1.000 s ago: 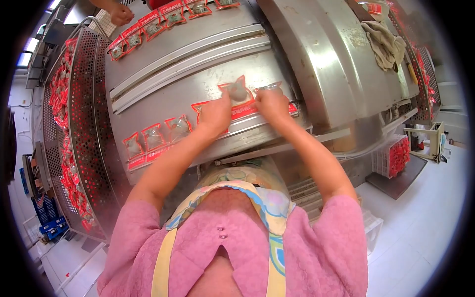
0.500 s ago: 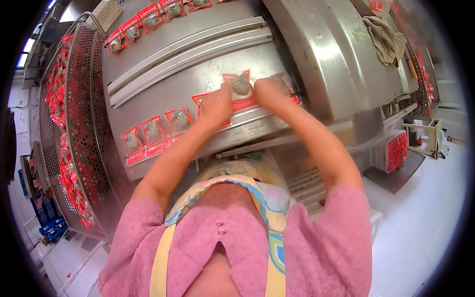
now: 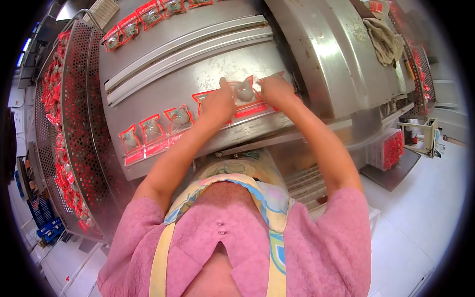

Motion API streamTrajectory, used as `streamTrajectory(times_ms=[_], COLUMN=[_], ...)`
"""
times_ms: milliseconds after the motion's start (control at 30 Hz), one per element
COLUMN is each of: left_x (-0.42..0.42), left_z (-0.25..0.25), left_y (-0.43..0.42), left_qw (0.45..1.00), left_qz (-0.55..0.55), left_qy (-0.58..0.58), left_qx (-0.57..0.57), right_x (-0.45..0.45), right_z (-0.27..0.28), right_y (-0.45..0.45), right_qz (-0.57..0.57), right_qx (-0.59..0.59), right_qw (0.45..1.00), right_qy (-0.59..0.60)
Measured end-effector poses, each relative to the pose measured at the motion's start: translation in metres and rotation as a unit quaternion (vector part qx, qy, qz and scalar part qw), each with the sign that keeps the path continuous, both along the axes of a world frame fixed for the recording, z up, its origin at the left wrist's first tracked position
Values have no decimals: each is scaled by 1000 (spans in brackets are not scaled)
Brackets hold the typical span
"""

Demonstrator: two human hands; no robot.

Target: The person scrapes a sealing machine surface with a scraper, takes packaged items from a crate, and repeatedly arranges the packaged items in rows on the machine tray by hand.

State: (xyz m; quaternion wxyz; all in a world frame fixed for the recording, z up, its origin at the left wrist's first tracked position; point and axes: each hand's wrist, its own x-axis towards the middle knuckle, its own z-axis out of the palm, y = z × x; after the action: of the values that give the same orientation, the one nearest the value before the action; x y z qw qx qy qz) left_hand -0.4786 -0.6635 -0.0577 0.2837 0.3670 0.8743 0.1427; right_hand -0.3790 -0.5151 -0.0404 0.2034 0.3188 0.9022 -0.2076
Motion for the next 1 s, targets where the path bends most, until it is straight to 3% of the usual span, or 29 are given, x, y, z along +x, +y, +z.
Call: streamTrajectory(times_ms=[67,167,267,367,767,900,1000], left_x=[6,26,36,39,49,54,43], left_z=[14,0,-25,-32,-38,-18,-4], left_y=[-6,-26,-26,-23,-33,-48,-72], left_qw=[1000,961,923,905,909,900,909], left_qz=[-12,-106,-182,-247,-229,-182,-125], left_qy=[-4,117,116,100,91,58,87], left_qx=[-3,228,319,333,336,392,387], right_x=[12,41,75,80,89,90,92], right_z=[1,31,10,-11,-27,-28,-13], right_y=[-4,-16,-12,-14,-20,-20,-27], right_qz=[-42,-88,116,107,25,30,49], right_qx=[17,-35,115,101,30,30,104], right_qw=[995,965,943,936,925,937,947], right_qy=[93,246,291,319,378,346,301])
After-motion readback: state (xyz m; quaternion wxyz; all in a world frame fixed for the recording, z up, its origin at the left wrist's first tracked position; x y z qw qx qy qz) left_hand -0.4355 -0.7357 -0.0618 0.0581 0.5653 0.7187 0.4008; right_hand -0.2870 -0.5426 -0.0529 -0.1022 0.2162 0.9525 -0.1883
